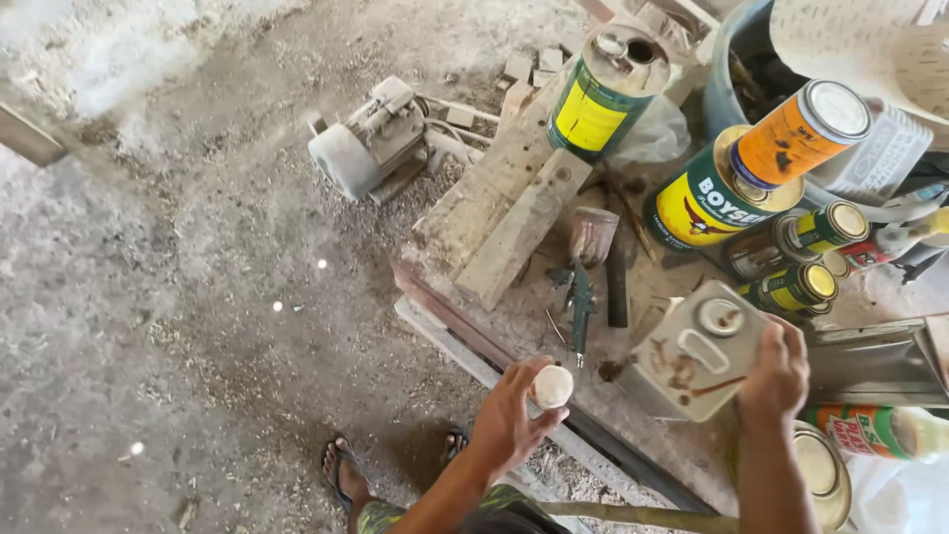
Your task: Applying wood filler to gaps in a wooden bench using fingers.
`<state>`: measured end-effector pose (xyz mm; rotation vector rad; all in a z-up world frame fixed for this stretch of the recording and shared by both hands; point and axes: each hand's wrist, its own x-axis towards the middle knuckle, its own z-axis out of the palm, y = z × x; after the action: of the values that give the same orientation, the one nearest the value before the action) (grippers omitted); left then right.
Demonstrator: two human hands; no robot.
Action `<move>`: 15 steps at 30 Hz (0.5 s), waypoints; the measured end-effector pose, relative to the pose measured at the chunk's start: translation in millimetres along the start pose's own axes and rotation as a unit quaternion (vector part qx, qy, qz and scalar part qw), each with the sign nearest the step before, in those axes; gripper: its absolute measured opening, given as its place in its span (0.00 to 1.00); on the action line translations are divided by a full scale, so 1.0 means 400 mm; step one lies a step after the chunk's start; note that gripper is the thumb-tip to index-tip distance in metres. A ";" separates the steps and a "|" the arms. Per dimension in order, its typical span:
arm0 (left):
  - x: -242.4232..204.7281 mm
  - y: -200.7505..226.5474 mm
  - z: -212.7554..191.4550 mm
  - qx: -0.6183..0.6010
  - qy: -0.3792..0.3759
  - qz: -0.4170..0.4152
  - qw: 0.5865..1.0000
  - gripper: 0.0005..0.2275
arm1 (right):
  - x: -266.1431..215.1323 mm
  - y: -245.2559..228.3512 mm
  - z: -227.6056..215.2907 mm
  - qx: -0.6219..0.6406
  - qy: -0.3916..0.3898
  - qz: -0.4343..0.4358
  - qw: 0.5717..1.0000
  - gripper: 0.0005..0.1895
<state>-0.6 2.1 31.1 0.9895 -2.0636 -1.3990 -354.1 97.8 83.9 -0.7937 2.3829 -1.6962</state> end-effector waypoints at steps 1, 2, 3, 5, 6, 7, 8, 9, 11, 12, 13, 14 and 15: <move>-0.003 -0.007 -0.004 -0.007 0.015 0.022 1.000 0.31 | 0.035 0.062 -0.035 0.071 -0.011 0.019 0.997 0.14; -0.009 -0.014 -0.006 -0.014 0.029 0.042 0.999 0.30 | 0.067 0.126 -0.072 0.140 -0.024 0.040 0.989 0.13; -0.018 -0.021 -0.014 -0.011 0.028 0.044 0.999 0.30 | 0.073 0.131 -0.084 0.143 -0.022 0.040 0.989 0.13; -0.034 -0.034 -0.029 -0.013 0.041 0.045 0.998 0.29 | 0.087 0.142 -0.107 0.108 -0.012 0.059 0.992 0.15; -0.045 -0.032 -0.045 -0.011 0.039 0.047 0.998 0.29 | 0.079 0.121 -0.102 0.110 -0.010 0.060 0.992 0.15; -0.056 -0.029 -0.062 -0.009 0.040 0.025 0.999 0.30 | 0.072 0.100 -0.097 0.124 0.001 0.093 0.988 0.15; -0.065 -0.028 -0.077 -0.008 0.040 0.003 0.999 0.30 | 0.064 0.081 -0.093 0.137 0.012 0.126 0.982 0.15; -0.070 -0.036 -0.087 -0.005 0.038 0.005 0.999 0.30 | 0.070 0.093 -0.094 0.139 0.015 0.127 0.982 0.15; -0.089 -0.051 -0.105 -0.015 0.050 -0.027 0.998 0.30 | 0.075 0.116 -0.101 0.149 -0.002 0.114 0.982 0.14; -0.094 -0.049 -0.117 -0.015 0.048 -0.027 0.998 0.30 | 0.063 0.089 -0.095 0.149 0.000 0.115 0.982 0.14; -0.099 -0.048 -0.130 -0.020 0.057 -0.037 0.997 0.30 | 0.051 0.062 -0.088 0.155 0.007 0.126 0.980 0.15; -0.107 -0.047 -0.138 -0.026 0.068 -0.049 0.996 0.29 | 0.040 0.038 -0.081 0.160 0.013 0.136 0.978 0.15; -0.094 -0.036 -0.151 -0.026 0.066 -0.050 0.996 0.29 | 0.083 0.129 -0.110 0.158 0.013 0.138 0.978 0.15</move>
<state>70.4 -8.2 41.6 1.1462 -1.8956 -1.3892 -417.4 131.8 60.1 -0.3739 2.0422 -1.9019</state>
